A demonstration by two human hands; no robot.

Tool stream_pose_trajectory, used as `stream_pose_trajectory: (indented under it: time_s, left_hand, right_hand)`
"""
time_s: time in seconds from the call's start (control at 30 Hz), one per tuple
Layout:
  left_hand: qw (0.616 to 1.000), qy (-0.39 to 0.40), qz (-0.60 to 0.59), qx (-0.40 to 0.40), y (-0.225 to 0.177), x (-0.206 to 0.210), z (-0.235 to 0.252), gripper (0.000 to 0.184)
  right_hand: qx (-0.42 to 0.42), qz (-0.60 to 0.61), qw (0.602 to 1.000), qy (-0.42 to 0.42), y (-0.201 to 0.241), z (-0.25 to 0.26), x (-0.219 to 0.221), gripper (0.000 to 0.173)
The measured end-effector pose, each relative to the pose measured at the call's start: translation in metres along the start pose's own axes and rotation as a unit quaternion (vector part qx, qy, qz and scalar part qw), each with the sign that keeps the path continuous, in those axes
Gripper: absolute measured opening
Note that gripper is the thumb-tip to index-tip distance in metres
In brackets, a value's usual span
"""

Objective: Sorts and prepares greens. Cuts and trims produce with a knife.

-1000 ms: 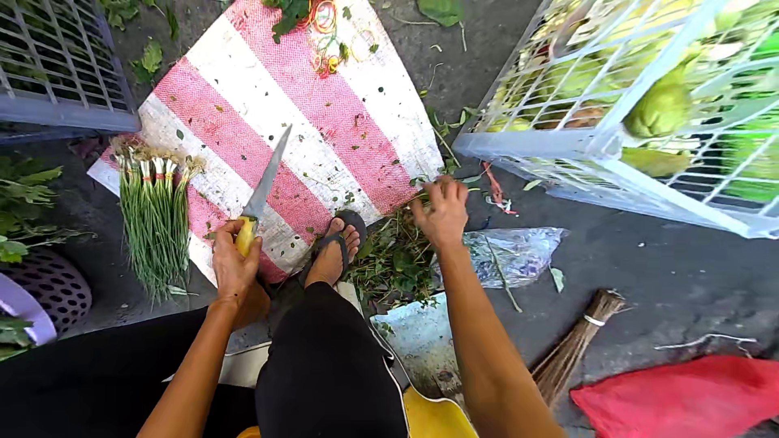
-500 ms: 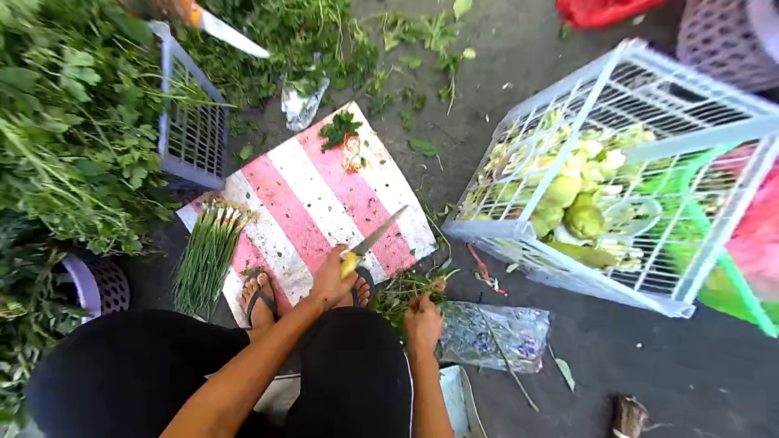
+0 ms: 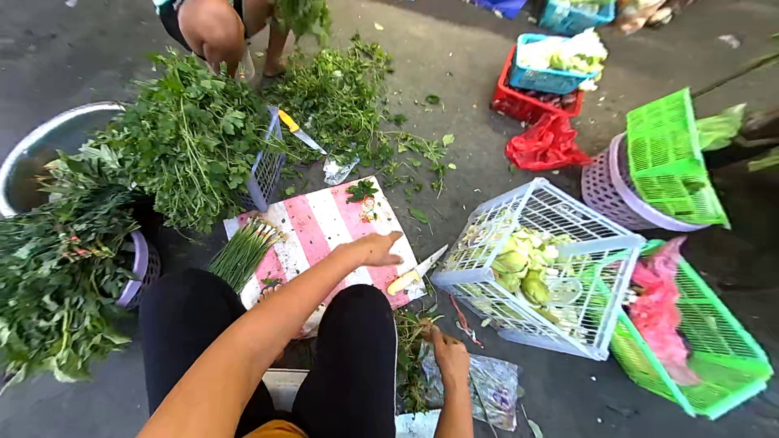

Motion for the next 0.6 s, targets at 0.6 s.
stream_pose_trajectory:
  time_s: [0.6]
  left_hand:
    - [0.895,-0.242,-0.276,0.254,-0.196,0.135,-0.104,0.051]
  right_hand:
    - [0.144,0.506,0.843,0.111,0.071,-0.236,-0.03,0.048]
Point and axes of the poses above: each hand's wrist, its own z-axis towards the middle knuckle, its own x-axis out of the palm, y = z × x, the point moved 8 cm from there along z, towards the middle knuckle, and after that the axes turned 8 degrees about -z, right-handed, at the moved point
